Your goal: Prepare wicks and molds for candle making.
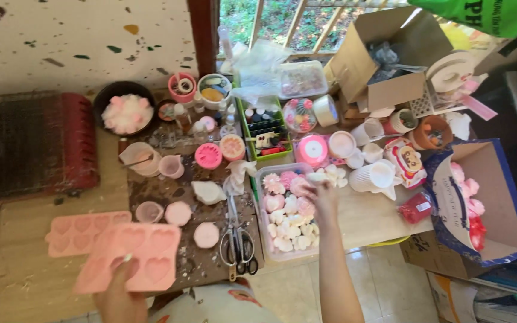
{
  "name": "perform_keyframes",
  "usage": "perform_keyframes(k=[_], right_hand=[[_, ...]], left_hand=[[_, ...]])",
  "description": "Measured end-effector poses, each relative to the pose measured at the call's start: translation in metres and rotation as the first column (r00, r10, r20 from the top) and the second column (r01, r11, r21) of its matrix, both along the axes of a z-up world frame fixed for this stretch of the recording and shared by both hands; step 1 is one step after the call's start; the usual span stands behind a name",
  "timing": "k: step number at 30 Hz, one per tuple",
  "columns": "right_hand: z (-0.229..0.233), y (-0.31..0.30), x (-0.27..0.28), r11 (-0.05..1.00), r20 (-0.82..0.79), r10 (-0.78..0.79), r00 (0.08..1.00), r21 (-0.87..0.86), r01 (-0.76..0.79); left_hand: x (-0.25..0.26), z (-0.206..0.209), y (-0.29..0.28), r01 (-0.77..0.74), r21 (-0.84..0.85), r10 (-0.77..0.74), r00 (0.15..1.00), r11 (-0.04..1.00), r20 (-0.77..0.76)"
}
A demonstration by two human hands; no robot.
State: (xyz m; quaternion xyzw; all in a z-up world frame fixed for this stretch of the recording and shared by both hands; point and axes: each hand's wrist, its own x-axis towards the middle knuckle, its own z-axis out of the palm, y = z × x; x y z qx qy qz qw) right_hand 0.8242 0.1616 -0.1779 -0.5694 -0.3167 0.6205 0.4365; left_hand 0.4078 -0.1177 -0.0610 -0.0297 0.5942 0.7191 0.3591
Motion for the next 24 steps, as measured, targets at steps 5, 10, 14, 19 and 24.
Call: perform_keyframes(k=[5,10,14,19,24], right_hand=[[-0.137,0.084,0.119,0.826,0.3,-0.51,0.806,-0.09,0.556],[-0.21,0.118,0.164,0.856,0.278,-0.452,0.848,-0.131,0.499],[-0.191,0.1,0.17,0.897,0.783,-0.393,0.482,0.212,0.387],[-0.056,-0.002,0.08,0.912,0.727,-0.409,0.552,0.342,0.226],[-0.125,-0.224,0.067,0.976,0.761,0.071,0.645,0.081,-0.202]], left_hand=[[-0.024,-0.009,-0.024,-0.024,-0.1,0.019,0.999,0.995,-0.046],[-0.049,0.007,-0.012,-0.112,-0.075,0.106,0.991,0.991,-0.076],[-0.061,0.023,-0.031,-0.22,-0.072,0.213,0.972,0.973,-0.103],[-0.072,0.01,-0.044,-0.371,-0.04,0.369,0.928,0.928,-0.051],[-0.08,-0.015,-0.067,-0.439,0.007,0.437,0.895,0.898,0.086]])
